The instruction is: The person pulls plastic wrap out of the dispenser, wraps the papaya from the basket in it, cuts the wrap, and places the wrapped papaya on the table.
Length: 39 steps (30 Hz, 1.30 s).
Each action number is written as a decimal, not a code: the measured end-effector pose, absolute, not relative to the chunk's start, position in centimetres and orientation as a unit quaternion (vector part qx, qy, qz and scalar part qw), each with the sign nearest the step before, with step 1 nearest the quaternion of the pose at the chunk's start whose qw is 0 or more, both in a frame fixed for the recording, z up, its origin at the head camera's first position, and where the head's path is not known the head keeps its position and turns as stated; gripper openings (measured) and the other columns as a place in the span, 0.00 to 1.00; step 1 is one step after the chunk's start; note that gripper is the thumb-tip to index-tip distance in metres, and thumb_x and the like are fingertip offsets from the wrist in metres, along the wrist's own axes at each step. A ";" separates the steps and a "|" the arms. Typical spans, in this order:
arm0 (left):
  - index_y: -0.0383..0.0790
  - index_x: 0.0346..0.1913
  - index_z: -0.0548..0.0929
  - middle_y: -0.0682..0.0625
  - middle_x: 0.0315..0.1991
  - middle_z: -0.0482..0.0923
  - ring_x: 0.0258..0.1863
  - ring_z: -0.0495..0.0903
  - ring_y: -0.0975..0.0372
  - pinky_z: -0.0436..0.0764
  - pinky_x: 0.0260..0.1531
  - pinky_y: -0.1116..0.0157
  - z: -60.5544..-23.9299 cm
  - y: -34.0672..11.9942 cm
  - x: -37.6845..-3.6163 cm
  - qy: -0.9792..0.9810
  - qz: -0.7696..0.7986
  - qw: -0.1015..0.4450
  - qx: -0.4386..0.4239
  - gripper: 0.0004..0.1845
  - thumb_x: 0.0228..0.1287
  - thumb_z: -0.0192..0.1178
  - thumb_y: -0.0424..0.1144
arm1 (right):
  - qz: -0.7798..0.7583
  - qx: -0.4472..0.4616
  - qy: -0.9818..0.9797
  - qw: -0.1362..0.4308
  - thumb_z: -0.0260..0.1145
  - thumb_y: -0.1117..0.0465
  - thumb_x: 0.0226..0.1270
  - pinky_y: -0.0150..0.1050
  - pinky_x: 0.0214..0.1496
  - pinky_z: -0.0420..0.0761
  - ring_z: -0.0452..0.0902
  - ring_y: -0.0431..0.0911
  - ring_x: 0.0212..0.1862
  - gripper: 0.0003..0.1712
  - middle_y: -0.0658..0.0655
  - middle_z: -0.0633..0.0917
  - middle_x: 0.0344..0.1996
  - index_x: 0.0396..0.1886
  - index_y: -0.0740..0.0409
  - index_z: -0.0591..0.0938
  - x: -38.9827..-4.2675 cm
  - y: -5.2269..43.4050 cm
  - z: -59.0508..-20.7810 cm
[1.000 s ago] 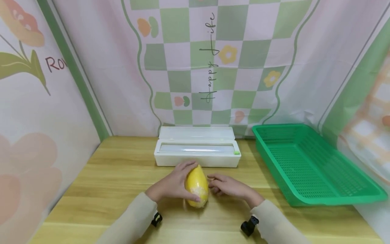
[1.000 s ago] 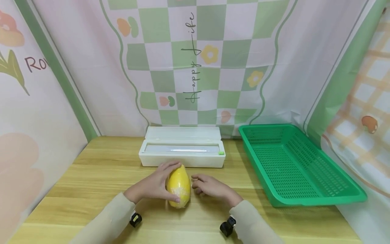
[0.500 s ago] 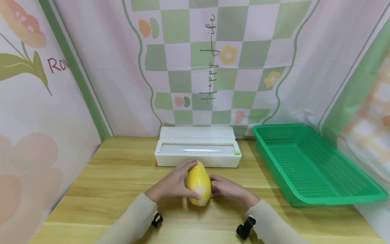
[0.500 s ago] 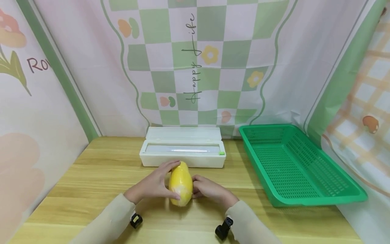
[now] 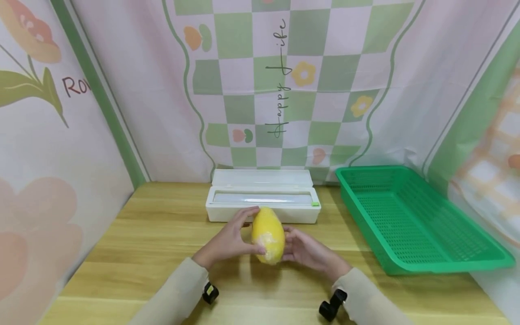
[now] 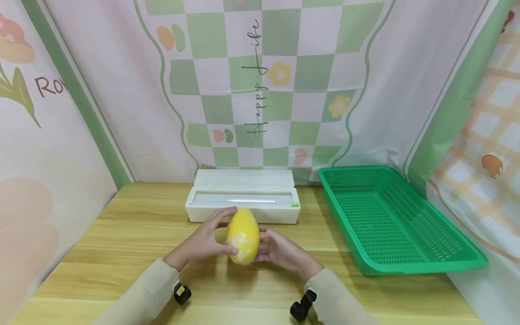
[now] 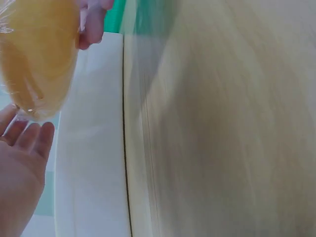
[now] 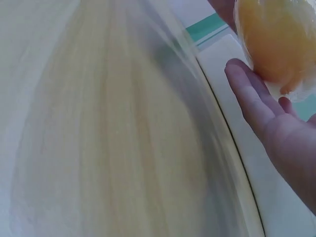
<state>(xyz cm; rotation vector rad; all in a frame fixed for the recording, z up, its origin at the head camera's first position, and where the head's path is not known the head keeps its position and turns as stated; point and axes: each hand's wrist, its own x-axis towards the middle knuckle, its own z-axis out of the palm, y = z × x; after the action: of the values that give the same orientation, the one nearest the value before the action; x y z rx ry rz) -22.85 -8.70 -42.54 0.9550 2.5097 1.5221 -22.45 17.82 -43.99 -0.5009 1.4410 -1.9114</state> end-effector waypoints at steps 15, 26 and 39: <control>0.50 0.76 0.59 0.54 0.72 0.59 0.70 0.63 0.53 0.66 0.66 0.44 -44.2 -9.3 -23.4 0.831 0.459 0.033 0.312 0.61 0.39 0.81 0.62 | -0.686 -0.148 0.667 0.251 0.56 0.51 0.79 0.47 0.58 0.80 0.79 0.55 0.54 0.40 0.71 0.71 0.62 0.76 0.66 0.49 -22.0 17.9 -43.5; 0.41 0.73 0.66 0.48 0.68 0.67 0.66 0.64 0.55 0.69 0.64 0.48 -44.5 -8.9 -23.6 0.872 0.366 0.021 0.323 0.59 0.37 0.80 0.64 | -0.626 -0.130 0.745 0.190 0.64 0.50 0.73 0.47 0.52 0.83 0.79 0.53 0.48 0.40 0.70 0.70 0.58 0.75 0.60 0.57 -22.0 17.6 -43.4; 0.38 0.78 0.55 0.53 0.54 0.73 0.52 0.71 0.62 0.76 0.56 0.60 -44.8 -8.2 -23.8 0.864 0.351 0.057 0.356 0.65 0.40 0.83 0.55 | -0.544 -0.105 0.824 0.123 0.73 0.48 0.63 0.46 0.42 0.83 0.78 0.52 0.44 0.43 0.66 0.74 0.53 0.71 0.56 0.63 -21.9 16.6 -43.4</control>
<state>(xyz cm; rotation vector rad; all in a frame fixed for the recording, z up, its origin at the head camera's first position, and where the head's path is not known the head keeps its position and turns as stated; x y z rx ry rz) -23.77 -8.20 -44.80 1.0802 2.6197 1.0633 -21.89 16.63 -43.39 -0.3071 2.4031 -1.5864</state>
